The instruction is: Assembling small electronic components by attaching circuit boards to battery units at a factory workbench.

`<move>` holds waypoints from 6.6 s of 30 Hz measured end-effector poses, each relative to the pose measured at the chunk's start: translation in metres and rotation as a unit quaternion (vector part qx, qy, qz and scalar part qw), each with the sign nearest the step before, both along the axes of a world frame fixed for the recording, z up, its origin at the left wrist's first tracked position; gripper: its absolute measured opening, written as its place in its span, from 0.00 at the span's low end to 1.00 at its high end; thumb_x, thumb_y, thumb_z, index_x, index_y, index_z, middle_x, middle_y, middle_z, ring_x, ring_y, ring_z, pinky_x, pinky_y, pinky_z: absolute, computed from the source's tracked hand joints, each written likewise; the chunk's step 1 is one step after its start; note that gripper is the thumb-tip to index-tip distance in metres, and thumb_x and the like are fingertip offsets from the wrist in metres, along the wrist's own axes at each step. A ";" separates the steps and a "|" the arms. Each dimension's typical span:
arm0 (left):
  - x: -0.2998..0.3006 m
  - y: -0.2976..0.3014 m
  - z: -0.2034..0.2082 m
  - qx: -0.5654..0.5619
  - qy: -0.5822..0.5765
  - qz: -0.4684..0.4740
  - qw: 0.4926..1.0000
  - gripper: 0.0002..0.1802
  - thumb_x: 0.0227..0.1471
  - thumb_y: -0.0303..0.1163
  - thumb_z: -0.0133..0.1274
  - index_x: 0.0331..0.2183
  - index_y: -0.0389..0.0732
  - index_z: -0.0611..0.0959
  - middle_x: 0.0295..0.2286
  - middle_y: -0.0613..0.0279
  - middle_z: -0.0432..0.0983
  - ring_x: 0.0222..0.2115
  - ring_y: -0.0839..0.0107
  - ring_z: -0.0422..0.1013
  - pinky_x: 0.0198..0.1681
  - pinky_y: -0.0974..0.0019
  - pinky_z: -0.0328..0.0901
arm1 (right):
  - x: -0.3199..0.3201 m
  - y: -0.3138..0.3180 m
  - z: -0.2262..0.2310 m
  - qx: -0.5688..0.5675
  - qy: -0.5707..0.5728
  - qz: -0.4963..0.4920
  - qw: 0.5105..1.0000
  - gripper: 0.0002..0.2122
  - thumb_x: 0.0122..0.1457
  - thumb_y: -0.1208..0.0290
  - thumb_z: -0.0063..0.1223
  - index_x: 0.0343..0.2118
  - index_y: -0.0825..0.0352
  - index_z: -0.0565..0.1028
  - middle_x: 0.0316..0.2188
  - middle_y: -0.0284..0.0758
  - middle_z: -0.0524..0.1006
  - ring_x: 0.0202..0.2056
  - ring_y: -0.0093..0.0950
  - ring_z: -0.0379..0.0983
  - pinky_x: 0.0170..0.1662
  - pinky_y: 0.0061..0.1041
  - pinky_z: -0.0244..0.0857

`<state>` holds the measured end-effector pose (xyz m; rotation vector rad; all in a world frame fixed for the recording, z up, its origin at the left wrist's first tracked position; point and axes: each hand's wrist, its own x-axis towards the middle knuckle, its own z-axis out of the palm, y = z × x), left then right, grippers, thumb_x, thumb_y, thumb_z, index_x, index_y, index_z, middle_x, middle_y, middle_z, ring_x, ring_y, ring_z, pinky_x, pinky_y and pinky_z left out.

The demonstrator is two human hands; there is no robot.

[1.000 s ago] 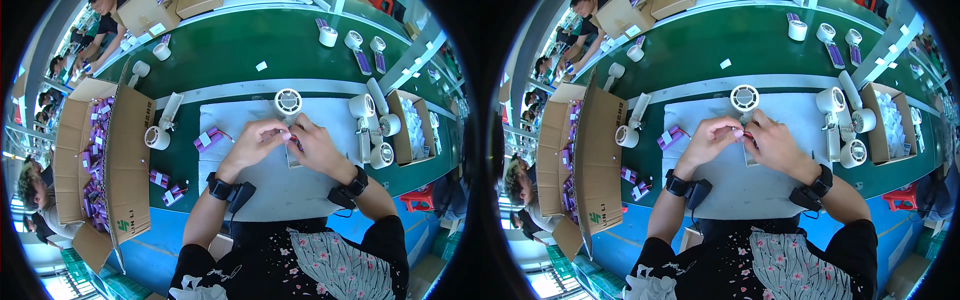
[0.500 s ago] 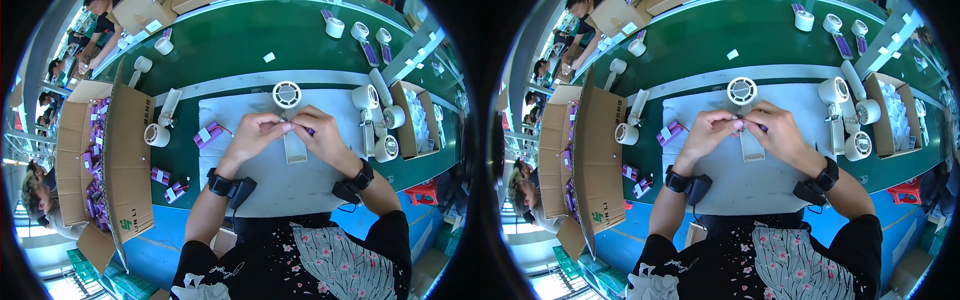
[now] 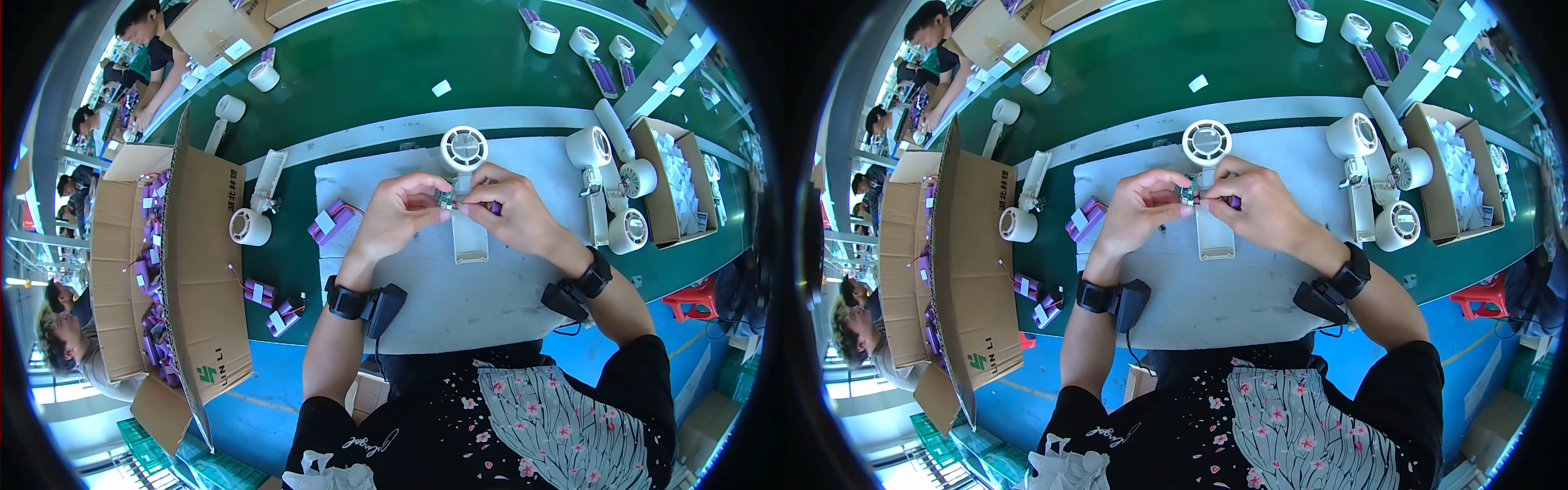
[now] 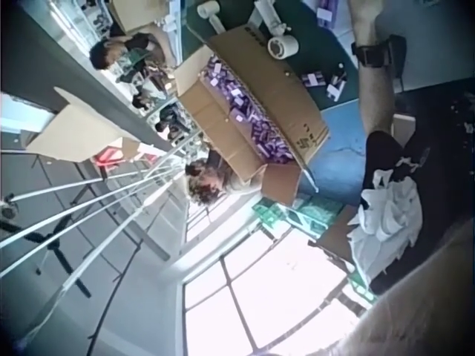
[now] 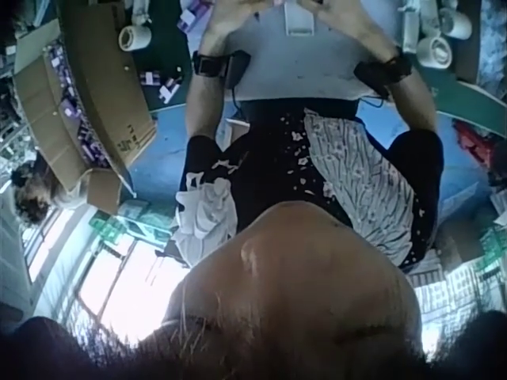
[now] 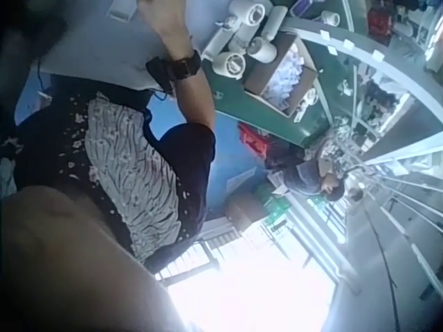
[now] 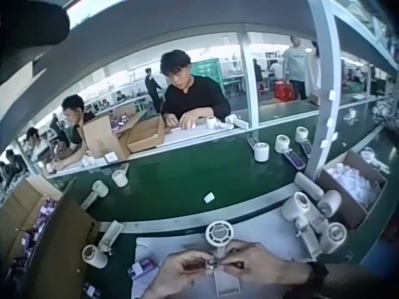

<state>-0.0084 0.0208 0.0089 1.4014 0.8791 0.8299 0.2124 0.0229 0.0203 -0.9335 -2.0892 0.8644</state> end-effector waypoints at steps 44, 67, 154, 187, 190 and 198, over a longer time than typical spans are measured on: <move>0.020 -0.009 -0.008 0.157 0.037 0.112 0.981 0.15 0.45 0.17 0.58 0.39 0.34 0.83 0.33 0.56 0.79 0.32 0.74 0.76 0.35 0.72 0.71 | -0.002 -0.001 -0.009 0.080 0.025 -0.087 0.993 0.16 0.44 0.77 0.66 0.39 0.67 0.79 0.32 0.34 0.78 0.19 0.19 0.71 0.22 0.17 0.65; 0.042 -0.015 -0.006 0.152 0.127 0.130 0.972 0.23 0.40 0.18 0.56 0.43 0.36 0.74 0.33 0.57 0.74 0.28 0.69 0.73 0.31 0.69 0.68 | -0.005 -0.006 -0.005 -0.034 0.047 -0.123 0.991 0.10 0.49 0.77 0.63 0.34 0.71 0.75 0.29 0.35 0.75 0.19 0.21 0.73 0.22 0.19 0.64; 0.022 -0.007 0.000 0.154 0.108 0.007 0.982 0.18 0.46 0.23 0.56 0.42 0.45 0.84 0.38 0.60 0.77 0.35 0.70 0.72 0.40 0.70 0.67 | 0.040 -0.030 0.045 0.069 -0.212 -0.052 0.973 0.09 0.48 0.79 0.61 0.33 0.72 0.77 0.33 0.41 0.78 0.28 0.33 0.76 0.33 0.28 0.69; 0.044 -0.013 -0.013 0.150 0.080 0.122 0.978 0.17 0.40 0.24 0.56 0.37 0.43 0.85 0.28 0.62 0.80 0.23 0.74 0.72 0.31 0.69 0.68 | 0.045 -0.040 0.034 0.081 -0.198 -0.046 0.976 0.04 0.48 0.83 0.59 0.28 0.75 0.76 0.36 0.43 0.78 0.30 0.38 0.78 0.35 0.27 0.71; 0.045 -0.011 -0.013 0.142 0.080 0.119 0.979 0.17 0.39 0.23 0.56 0.36 0.43 0.85 0.29 0.61 0.80 0.24 0.73 0.73 0.32 0.69 0.69 | 0.041 -0.040 0.037 0.060 -0.209 -0.030 0.976 0.04 0.49 0.84 0.56 0.29 0.75 0.73 0.36 0.43 0.76 0.30 0.39 0.76 0.35 0.30 0.69; 0.039 -0.009 -0.018 0.193 0.052 0.151 0.968 0.16 0.37 0.22 0.54 0.34 0.41 0.85 0.29 0.56 0.79 0.27 0.65 0.75 0.34 0.65 0.70 | 0.045 -0.016 0.029 0.122 -0.265 0.072 0.954 0.06 0.54 0.83 0.46 0.35 0.72 0.65 0.33 0.41 0.67 0.23 0.34 0.66 0.30 0.31 0.63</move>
